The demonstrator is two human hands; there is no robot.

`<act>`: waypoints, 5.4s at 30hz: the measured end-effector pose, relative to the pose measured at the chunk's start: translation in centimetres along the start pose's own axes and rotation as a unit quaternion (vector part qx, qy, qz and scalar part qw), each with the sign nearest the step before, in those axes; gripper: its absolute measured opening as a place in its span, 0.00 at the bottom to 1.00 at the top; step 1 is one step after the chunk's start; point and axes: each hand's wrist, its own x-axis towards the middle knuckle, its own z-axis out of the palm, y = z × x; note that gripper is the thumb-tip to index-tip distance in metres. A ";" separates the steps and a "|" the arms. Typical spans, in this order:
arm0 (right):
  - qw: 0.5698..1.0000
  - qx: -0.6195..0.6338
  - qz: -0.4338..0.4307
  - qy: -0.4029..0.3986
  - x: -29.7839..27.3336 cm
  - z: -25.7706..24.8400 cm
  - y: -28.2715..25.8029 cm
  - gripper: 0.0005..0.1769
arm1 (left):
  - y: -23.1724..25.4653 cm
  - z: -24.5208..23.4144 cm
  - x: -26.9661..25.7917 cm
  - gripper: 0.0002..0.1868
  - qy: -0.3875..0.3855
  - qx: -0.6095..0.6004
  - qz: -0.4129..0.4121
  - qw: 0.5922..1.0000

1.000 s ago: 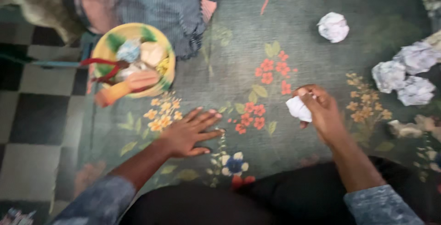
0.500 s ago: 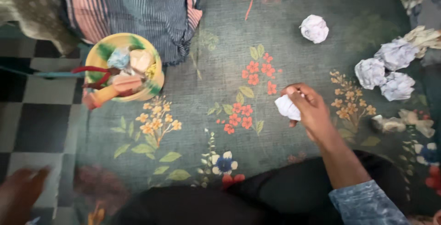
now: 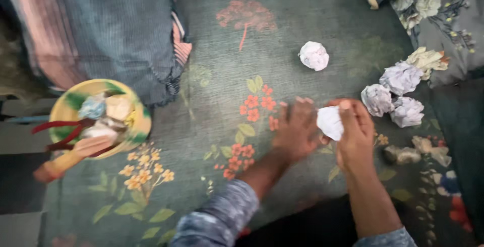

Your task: The person sits on a bed and packs several crumpled paper balls and small wrapped items into a pink plastic bag. They then place a pair of pliers and a small hammer into a yellow bowl and continue to pack additional wrapped items into the bag.

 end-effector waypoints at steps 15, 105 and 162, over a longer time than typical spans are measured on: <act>0.999 0.020 0.044 -0.007 -0.2 -0.3 -1.2 0.17 | -18.1 -3.7 -20.0 0.42 -0.119 0.108 -0.153 0.975; 0.990 -0.018 0.131 -0.053 -0.3 1.0 -0.7 0.16 | -16.4 -9.6 -24.3 0.28 -0.472 -0.210 -0.292 0.805; 0.890 -0.364 -0.132 -0.242 -3.3 6.1 2.0 0.32 | -2.4 -7.1 -6.4 0.28 0.154 -0.779 -0.422 0.438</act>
